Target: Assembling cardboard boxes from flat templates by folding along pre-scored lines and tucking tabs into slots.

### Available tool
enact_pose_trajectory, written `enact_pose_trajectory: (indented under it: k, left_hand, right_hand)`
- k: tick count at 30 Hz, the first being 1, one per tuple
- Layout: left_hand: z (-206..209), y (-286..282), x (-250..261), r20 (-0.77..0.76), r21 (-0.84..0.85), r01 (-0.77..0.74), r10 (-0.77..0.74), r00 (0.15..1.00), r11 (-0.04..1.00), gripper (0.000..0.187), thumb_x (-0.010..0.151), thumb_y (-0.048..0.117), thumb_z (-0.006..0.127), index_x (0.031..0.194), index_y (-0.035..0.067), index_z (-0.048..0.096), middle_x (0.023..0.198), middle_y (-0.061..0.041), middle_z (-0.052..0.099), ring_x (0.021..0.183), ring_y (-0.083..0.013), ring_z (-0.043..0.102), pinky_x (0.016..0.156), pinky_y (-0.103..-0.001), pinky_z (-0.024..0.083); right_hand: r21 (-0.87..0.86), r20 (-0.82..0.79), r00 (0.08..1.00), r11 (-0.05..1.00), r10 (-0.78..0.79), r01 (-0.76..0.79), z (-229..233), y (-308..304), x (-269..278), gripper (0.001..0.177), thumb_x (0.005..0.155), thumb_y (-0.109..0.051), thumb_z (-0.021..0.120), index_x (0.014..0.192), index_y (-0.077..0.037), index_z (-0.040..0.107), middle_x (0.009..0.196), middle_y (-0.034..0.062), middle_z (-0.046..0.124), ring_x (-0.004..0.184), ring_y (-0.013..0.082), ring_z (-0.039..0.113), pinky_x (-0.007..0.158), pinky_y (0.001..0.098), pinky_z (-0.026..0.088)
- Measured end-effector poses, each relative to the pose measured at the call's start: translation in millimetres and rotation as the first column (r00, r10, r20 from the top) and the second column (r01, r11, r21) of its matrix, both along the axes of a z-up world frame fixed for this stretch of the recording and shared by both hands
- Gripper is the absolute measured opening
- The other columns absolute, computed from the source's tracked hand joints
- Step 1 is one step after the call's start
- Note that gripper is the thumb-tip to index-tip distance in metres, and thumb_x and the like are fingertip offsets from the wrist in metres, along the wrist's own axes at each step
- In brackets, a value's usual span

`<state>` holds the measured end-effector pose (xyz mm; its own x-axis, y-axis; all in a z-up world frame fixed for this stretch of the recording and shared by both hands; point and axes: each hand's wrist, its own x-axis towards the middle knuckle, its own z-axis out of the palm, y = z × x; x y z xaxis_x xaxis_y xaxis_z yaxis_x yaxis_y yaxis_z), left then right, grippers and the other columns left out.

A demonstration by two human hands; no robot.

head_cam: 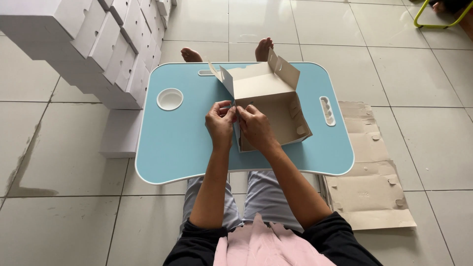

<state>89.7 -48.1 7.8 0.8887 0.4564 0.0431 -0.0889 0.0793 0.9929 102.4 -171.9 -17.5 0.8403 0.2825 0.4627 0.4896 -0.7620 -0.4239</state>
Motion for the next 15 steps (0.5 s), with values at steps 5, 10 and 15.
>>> enact_pose_trajectory:
  k: [5,10,15]
  left_hand:
    - [-21.8,18.2,10.6,-0.002,0.02,0.015,-0.015,1.0,1.0,0.018,0.087,0.013,0.078,0.102,0.003,0.078,0.076,-0.014,0.074,0.061,-0.0129,0.067,0.053,-0.026,0.061]
    - [-17.4,49.1,24.4,-0.043,0.323,-0.031,0.047,0.998,0.946,0.019,0.094,0.032,0.072,0.099,0.014,0.077,0.071,-0.007,0.073,0.063,-0.0184,0.069,0.061,-0.036,0.059]
    - [-20.8,81.2,64.9,-0.074,0.186,-0.08,0.095,0.993,0.979,0.019,0.102,0.027,0.06,0.094,0.013,0.069,0.07,-0.004,0.073,0.062,-0.011,0.069,0.06,-0.023,0.06]
  right_hand:
    - [0.167,-0.231,0.949,0.97,0.214,-0.178,-0.8,8.6,6.2,0.035,0.084,-0.007,0.063,0.118,-0.007,0.071,0.097,0.0142,0.066,0.086,0.0387,0.07,0.07,0.0498,0.057]
    - [0.226,-0.334,0.892,0.945,0.303,-0.236,54.8,0.1,3.9,0.02,0.089,-0.006,0.064,0.103,-0.011,0.076,0.094,0.0142,0.071,0.085,0.0362,0.074,0.073,0.0479,0.06]
    - [0.616,-0.297,0.924,0.788,0.241,-0.007,87.5,-86.5,47.0,0.026,0.104,-0.013,0.056,0.12,-0.004,0.074,0.093,0.0205,0.074,0.081,0.0319,0.075,0.073,0.0438,0.062]
